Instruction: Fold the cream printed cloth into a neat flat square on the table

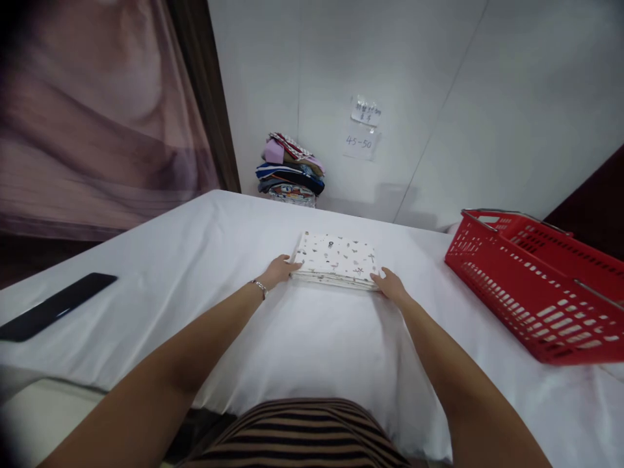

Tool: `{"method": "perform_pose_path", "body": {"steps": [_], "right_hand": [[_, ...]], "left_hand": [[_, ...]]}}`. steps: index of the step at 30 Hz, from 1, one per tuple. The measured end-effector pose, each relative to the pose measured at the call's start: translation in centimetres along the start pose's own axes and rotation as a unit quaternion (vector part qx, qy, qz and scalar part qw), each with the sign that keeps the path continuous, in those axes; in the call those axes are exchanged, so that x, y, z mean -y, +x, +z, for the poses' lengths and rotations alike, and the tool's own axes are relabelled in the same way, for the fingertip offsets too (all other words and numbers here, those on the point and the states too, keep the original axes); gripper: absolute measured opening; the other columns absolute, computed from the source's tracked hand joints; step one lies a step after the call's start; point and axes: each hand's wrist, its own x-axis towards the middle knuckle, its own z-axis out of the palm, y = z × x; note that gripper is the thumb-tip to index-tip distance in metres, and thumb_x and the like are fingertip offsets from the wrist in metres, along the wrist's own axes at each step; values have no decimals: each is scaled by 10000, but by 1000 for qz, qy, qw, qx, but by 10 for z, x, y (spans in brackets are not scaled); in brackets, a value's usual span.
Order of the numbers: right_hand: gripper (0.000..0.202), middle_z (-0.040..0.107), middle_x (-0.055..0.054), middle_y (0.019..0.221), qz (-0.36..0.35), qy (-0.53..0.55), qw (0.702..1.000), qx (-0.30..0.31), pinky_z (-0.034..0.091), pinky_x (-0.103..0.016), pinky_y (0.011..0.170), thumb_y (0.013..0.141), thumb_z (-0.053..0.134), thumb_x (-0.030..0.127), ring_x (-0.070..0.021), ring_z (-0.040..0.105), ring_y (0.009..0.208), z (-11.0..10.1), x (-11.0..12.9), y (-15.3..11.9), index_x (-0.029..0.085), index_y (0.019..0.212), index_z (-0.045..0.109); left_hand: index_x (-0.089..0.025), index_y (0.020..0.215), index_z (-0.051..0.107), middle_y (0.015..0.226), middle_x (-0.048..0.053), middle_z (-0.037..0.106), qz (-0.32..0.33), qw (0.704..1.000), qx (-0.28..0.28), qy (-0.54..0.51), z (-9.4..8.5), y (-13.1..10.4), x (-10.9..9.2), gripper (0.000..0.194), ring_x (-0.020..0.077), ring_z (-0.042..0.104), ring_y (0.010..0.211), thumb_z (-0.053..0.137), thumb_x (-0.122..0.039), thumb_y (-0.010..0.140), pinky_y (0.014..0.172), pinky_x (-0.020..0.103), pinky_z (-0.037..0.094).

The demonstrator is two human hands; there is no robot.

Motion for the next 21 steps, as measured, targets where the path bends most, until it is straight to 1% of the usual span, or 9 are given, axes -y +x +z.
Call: {"method": "perform_pose_path", "body": {"steps": [2,3,5,6,8,10,13,17,21], "right_hand": [[632,646,-128,1058,-69,-54,994,-58,484,-383,830,841,539,477,-259,619,915,0,-1,-4,136,1364,440],[560,633,-128,1112,-117,-76,986,-86,450,-393,900,867,503,442,-267,586,1012,1,-1,-7,141,1337,474],[427,607,-106,1196,-218,-104,964,-113,388,-402,987,899,440,371,-264,515,1136,5,4,-14,172,1258,557],[383,608,-92,1205,-265,-112,952,-106,370,-402,1006,906,420,346,-259,499,1156,8,7,-18,190,1208,597],[344,631,-72,1175,-338,-122,930,-73,360,-398,1013,914,402,328,-250,507,1142,15,15,-25,217,1126,650],[338,645,-70,1149,-381,-132,914,-48,370,-392,997,922,394,315,-243,529,1107,23,22,-29,221,1102,664],[319,653,-77,1129,-407,-155,899,-55,399,-387,960,921,408,266,-238,551,1066,34,23,-27,210,1100,666],[291,662,-90,1102,-426,-157,887,-89,444,-374,905,915,440,224,-237,575,1022,42,13,-21,201,1083,677],[280,660,-88,1104,-448,-154,875,-97,450,-365,896,918,453,227,-237,577,1026,44,6,-20,210,1083,678]], "left_hand": [[-108,1304,434,1218,166,582,37,997,-49,34,-2,-6,-2,697,235,616,969,631,-490,755,776,305,490],[-119,1288,458,1247,159,559,78,991,-84,64,-2,-9,-4,644,242,589,1024,606,-484,778,833,323,473],[-161,1229,527,1261,121,542,191,964,-135,131,2,-17,-8,494,247,530,1109,573,-430,816,932,349,420],[-183,1191,561,1242,100,551,251,944,-137,162,5,-20,-10,416,244,511,1127,559,-392,832,960,357,397],[-211,1118,614,1179,75,583,351,905,-101,219,13,-26,-14,296,235,498,1119,528,-323,857,975,367,376],[-221,1063,647,1123,69,607,407,872,-57,265,22,-29,-17,248,226,506,1080,487,-275,881,947,372,382],[-220,971,681,1035,64,637,427,848,-28,313,29,-26,-14,264,213,524,1017,425,-233,910,893,366,398],[-210,925,691,973,46,663,419,856,-21,302,28,-16,-2,250,193,547,954,443,-241,915,866,347,410],[-213,916,689,958,31,673,424,860,-16,284,25,-13,2,224,183,556,936,465,-228,905,854,334,418]]}}
